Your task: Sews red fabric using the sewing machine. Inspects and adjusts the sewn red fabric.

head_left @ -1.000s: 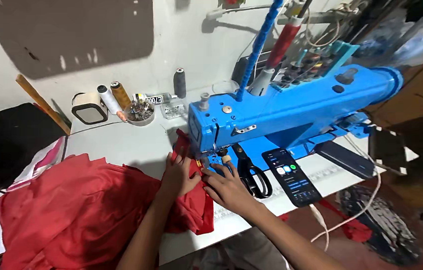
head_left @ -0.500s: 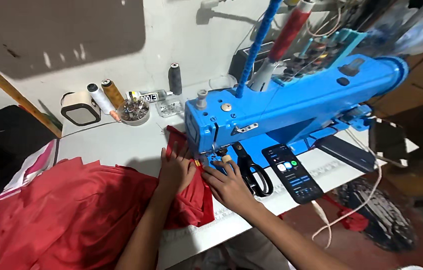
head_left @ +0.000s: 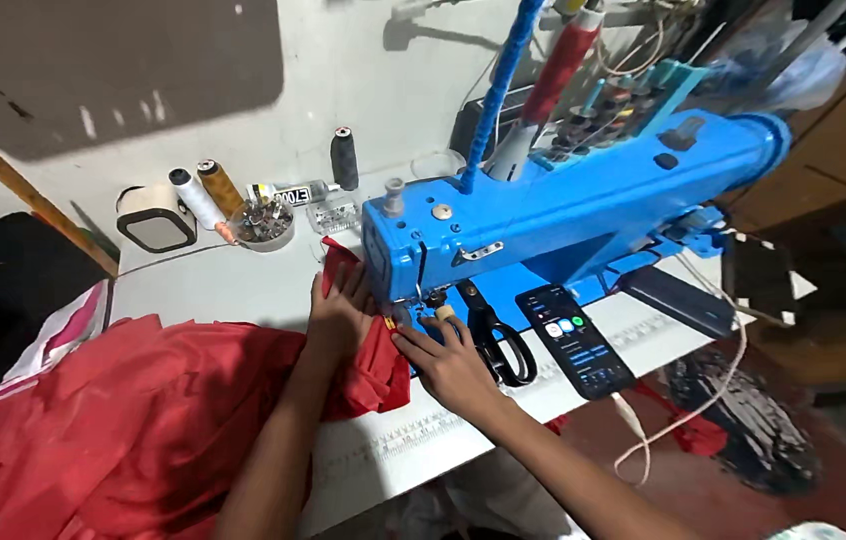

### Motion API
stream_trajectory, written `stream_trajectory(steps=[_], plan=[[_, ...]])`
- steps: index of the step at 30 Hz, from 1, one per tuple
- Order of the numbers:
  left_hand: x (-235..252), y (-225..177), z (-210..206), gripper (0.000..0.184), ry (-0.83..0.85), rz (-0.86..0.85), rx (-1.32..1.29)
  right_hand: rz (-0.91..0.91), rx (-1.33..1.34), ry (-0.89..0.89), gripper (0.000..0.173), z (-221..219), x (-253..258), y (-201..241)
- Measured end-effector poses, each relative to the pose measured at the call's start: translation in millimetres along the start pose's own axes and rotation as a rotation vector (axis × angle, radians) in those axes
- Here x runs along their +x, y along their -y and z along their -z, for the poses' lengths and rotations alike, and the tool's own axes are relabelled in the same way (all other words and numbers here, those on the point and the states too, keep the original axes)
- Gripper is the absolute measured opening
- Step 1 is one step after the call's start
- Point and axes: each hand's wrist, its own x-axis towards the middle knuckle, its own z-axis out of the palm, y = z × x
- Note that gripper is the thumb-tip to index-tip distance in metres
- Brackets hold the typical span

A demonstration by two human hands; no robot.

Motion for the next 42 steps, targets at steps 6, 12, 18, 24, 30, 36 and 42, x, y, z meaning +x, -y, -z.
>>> stream_trajectory(steps=[6, 12, 18, 24, 30, 36, 42], plan=[[-53.4, -25.5, 51.5, 0.028, -0.113, 0.131, 0.047, -0.002, 0.052, 0.022, 0.046, 0.9, 1.2, -1.3], [-191.4, -64.1, 100.1, 0.042, -0.321, 0.520, 0.034, 0.241, 0.338, -0.071, 0.031, 19.5, -14.4, 5.5], [-231.5, -67.1, 73.5, 0.087, -0.245, 0.811, 0.090, 0.202, 0.198, 0.045, 0.023, 16.7, -14.4, 42.5], [-233.7, -5.9, 117.2, 0.044, -0.324, 0.507, 0.222, 0.166, 0.408, -0.030, 0.023, 22.0, -8.5, 44.1], [-245.1, 2.8, 196.3, 0.028, -0.687, 0.459, 0.338, 0.165, 0.860, 0.025, 0.025, 61.2, -29.1, 21.1], [-218.6, -24.5, 173.0, 0.027, -0.091, 0.325, -0.029, 0.172, 0.569, 0.214, 0.027, 53.6, -57.3, 21.0], [-131.0, -48.5, 124.7, 0.037, 0.156, 0.208, -0.240, 0.287, 0.416, 0.233, 0.018, 48.4, -62.0, 50.7]])
